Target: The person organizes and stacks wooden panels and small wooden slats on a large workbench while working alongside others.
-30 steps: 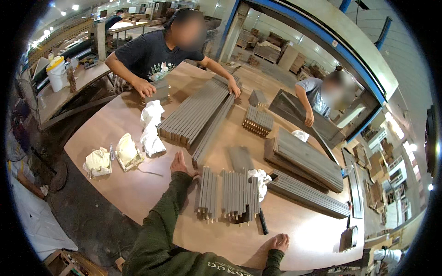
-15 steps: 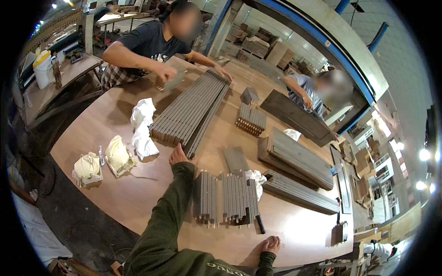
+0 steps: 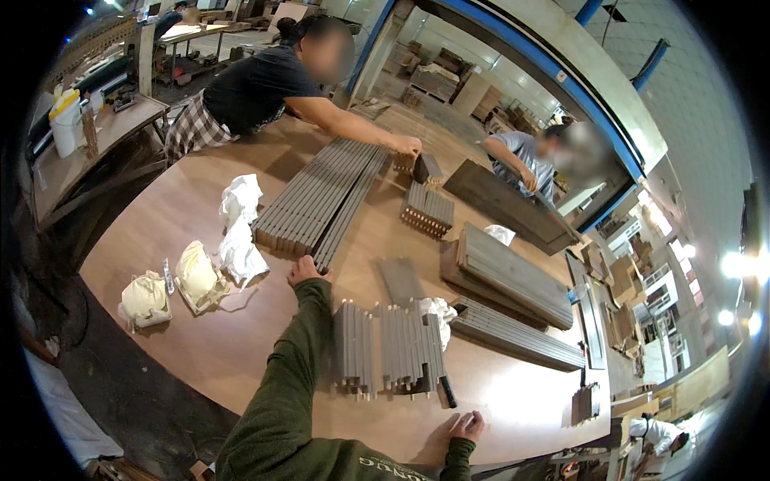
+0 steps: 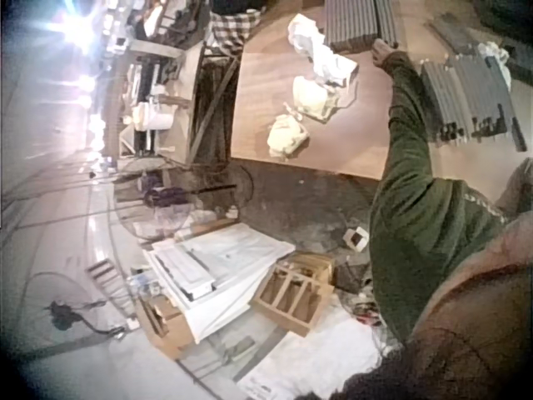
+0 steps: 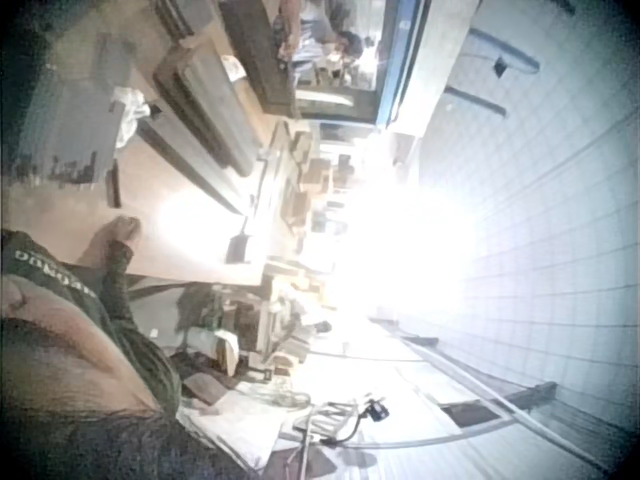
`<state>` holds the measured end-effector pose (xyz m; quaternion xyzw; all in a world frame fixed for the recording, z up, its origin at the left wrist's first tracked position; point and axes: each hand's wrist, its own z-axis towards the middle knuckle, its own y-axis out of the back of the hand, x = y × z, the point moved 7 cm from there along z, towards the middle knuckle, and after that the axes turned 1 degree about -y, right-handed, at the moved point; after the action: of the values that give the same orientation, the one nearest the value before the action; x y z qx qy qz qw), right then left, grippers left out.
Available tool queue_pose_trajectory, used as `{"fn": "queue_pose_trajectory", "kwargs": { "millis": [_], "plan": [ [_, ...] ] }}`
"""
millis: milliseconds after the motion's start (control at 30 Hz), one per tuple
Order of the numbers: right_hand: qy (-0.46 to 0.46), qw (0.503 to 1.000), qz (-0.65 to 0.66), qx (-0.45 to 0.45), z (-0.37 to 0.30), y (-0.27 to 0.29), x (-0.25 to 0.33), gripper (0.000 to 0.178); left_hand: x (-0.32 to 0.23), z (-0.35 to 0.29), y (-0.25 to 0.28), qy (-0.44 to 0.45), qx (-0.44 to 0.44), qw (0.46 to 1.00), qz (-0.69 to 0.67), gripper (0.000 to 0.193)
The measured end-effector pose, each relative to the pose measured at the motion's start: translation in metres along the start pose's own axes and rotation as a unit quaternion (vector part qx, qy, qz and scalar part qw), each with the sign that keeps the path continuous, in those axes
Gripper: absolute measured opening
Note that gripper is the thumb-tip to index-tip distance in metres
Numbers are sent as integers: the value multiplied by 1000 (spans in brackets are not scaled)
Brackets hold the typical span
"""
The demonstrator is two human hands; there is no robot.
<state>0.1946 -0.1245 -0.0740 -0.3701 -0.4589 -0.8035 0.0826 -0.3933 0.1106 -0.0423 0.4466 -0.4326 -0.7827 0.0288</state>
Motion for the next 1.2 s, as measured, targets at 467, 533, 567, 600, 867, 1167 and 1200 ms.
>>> {"fn": "queue_pose_trajectory", "kwargs": {
  "millis": [467,533,567,600,867,1167,1200],
  "plan": [
    [-137,508,433,732,-218,-136,319,51,126,-182,197,-170,-105,979,30,50],
    [-245,405,405,782,-276,-170,323,53,137,-223,274,-174,-141,975,-6,42],
    [-286,396,412,769,-288,-186,319,54,175,-243,271,-159,-48,984,72,44],
    [-321,388,421,754,-299,-203,316,56,212,-264,278,-133,40,978,157,45],
    [-369,441,439,690,-319,-257,347,50,245,-313,323,-40,186,953,236,41],
    [-190,403,581,681,-274,-130,414,53,226,-332,293,-63,240,936,250,37],
    [-134,407,585,689,-256,-112,428,57,222,-334,291,-73,250,932,251,36]
  ]
}}
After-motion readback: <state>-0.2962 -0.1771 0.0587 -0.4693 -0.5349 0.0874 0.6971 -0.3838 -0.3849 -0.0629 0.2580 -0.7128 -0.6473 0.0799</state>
